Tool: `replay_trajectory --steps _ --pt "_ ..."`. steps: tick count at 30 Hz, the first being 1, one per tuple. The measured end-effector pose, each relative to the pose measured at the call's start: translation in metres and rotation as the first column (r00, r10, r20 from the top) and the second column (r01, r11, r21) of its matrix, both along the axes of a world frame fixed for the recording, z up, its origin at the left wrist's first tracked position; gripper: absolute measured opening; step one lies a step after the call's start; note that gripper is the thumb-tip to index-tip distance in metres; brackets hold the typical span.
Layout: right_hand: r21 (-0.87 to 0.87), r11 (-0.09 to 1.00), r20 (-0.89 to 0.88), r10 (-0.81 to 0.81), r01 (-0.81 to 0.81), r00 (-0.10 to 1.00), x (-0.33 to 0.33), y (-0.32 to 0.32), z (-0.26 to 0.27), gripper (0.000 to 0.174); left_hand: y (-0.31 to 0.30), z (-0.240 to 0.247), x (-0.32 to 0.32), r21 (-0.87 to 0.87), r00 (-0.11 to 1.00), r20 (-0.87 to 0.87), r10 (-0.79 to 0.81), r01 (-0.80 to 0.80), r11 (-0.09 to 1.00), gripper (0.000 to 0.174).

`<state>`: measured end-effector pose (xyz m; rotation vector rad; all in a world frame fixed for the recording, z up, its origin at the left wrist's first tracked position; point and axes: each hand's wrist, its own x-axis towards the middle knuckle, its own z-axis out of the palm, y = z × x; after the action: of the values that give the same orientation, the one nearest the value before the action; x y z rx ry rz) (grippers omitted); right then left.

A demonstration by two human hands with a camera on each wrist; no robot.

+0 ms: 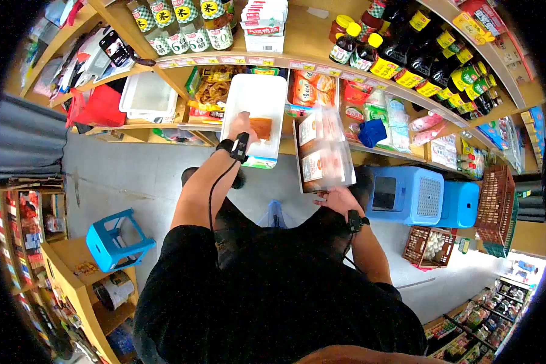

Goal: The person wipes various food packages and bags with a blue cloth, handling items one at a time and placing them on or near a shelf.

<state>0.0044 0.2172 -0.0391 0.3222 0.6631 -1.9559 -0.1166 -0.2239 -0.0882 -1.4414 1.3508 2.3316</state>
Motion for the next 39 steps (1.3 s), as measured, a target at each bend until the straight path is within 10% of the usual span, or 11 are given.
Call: replay_trajectory --steps 5,7,11,16,21,29,31,35,39 --pt "0.094 0.996 -0.055 0.013 -0.007 0.998 0.001 -0.003 0.009 0.052 0.010 0.012 -0.013 0.318 0.959 -0.239 0.151 -0.070 0.946 0.061" --pt "0.095 0.996 -0.052 0.008 -0.003 0.999 0.001 -0.004 0.011 0.051 -0.012 -0.041 -0.024 -0.063 0.945 -0.280 -0.170 0.158 0.985 0.057" --pt "0.044 0.999 -0.041 0.033 -0.031 0.999 0.000 -0.001 0.004 0.052 0.000 0.003 -0.011 -0.678 0.844 0.106 -0.526 0.448 0.583 0.052" --pt "0.088 0.996 -0.044 0.036 -0.032 0.998 0.000 -0.006 0.016 0.051 0.035 0.105 0.022 -0.736 0.677 0.500 -0.539 0.660 0.147 0.049" --pt "0.100 0.995 0.023 -0.012 0.010 1.000 0.001 -0.004 0.011 0.056 0.042 0.146 0.029 -0.818 0.744 0.416 -0.522 0.557 0.143 0.036" --pt "0.079 0.997 -0.036 0.004 -0.001 0.999 0.002 -0.004 0.014 0.062 -0.014 -0.033 -0.022 -0.793 0.875 0.173 -0.453 0.396 0.463 0.024" --pt "0.087 0.996 -0.014 -0.012 0.014 1.000 0.001 -0.003 0.013 0.064 0.010 0.035 0.002 -0.880 0.897 0.346 -0.276 0.412 0.237 0.023" --pt "0.067 0.998 -0.013 0.011 -0.010 1.000 0.001 0.002 -0.003 0.063 0.002 0.050 -0.003 -0.679 0.801 0.477 -0.362 0.597 0.427 0.033" --pt "0.162 0.987 -0.023 -0.001 0.005 1.000 0.001 -0.003 0.013 0.061 -0.003 0.037 -0.006 -0.722 0.712 0.570 -0.410 0.672 0.163 0.030"
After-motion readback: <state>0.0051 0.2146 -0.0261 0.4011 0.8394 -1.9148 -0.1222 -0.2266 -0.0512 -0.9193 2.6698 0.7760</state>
